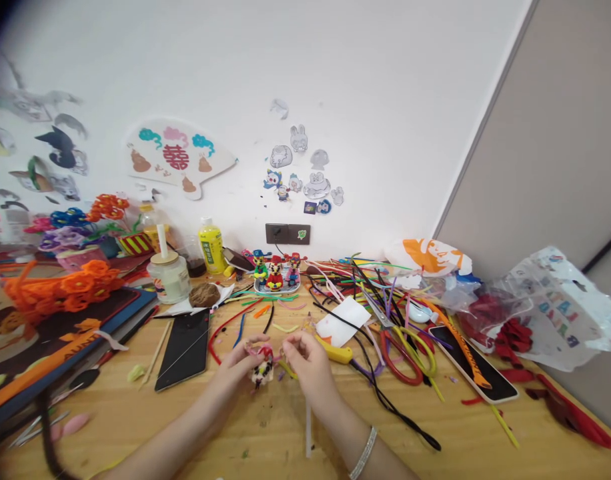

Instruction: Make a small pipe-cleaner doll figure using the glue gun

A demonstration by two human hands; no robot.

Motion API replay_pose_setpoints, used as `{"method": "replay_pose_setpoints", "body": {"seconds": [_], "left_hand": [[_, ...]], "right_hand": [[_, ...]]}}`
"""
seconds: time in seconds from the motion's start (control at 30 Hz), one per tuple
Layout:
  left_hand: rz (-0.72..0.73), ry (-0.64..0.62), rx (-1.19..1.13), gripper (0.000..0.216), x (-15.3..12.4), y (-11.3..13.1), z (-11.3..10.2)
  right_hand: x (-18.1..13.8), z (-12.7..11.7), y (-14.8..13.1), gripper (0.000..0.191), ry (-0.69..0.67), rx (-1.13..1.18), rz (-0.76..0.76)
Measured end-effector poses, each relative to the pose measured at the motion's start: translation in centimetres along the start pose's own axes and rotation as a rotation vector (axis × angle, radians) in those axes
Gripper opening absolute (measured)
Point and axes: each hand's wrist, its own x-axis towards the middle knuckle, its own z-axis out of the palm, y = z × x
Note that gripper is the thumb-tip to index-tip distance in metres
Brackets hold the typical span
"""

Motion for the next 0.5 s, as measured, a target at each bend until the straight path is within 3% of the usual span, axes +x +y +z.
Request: {"method": "replay_pose_setpoints", "body": {"seconds": [0.1, 0.2, 0.5], "left_hand": [[-0.067, -0.07, -0.083, 0.025, -0.75, 0.12, 0.56], [-0.091, -0.131, -0.012, 0.023, -0.83, -0.1, 0.6], [0.136, -0.171, 0.289, 0.023, 0.02, -0.66, 0.06]], "right_hand": [[-0.05, 0.06, 0.14, 0.022, -0.052, -0.041, -0.014], [-0.17, 0.17, 0.09, 0.023, -0.077, -0.069, -0.015], [-0.38, 0.33, -0.33, 0.011, -0.081, -0.195, 0.056]]}}
